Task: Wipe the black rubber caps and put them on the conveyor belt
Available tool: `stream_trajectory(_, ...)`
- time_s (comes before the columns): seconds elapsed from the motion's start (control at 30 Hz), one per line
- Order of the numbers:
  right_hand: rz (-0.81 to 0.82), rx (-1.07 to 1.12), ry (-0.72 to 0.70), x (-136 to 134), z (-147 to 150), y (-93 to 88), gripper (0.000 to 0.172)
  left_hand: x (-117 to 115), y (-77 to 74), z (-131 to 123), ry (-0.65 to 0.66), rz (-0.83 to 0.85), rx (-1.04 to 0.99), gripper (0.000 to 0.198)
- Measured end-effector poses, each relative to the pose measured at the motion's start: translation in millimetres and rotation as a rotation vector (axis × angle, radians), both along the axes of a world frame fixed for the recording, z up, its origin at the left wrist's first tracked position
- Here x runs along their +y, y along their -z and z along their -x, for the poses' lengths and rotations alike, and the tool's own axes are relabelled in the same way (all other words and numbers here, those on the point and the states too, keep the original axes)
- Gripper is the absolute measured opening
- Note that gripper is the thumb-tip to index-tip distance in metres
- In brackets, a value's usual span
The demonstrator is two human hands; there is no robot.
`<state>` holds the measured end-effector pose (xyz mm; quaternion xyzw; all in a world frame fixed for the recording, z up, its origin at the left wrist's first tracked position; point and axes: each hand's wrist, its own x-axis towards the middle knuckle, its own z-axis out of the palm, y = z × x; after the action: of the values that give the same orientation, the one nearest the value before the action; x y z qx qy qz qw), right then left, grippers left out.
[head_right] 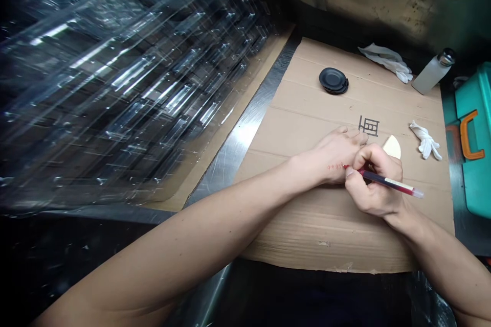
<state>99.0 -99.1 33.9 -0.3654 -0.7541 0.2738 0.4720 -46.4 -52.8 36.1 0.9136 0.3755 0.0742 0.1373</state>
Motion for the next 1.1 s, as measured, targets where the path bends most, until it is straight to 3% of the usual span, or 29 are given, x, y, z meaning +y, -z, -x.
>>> stream_trajectory(1.1,0.020,0.041,0.015,0.6,-3.1,3.5,0.019,0.2,3.8,-0.4,-0.003,-0.019,0.003,0.030)
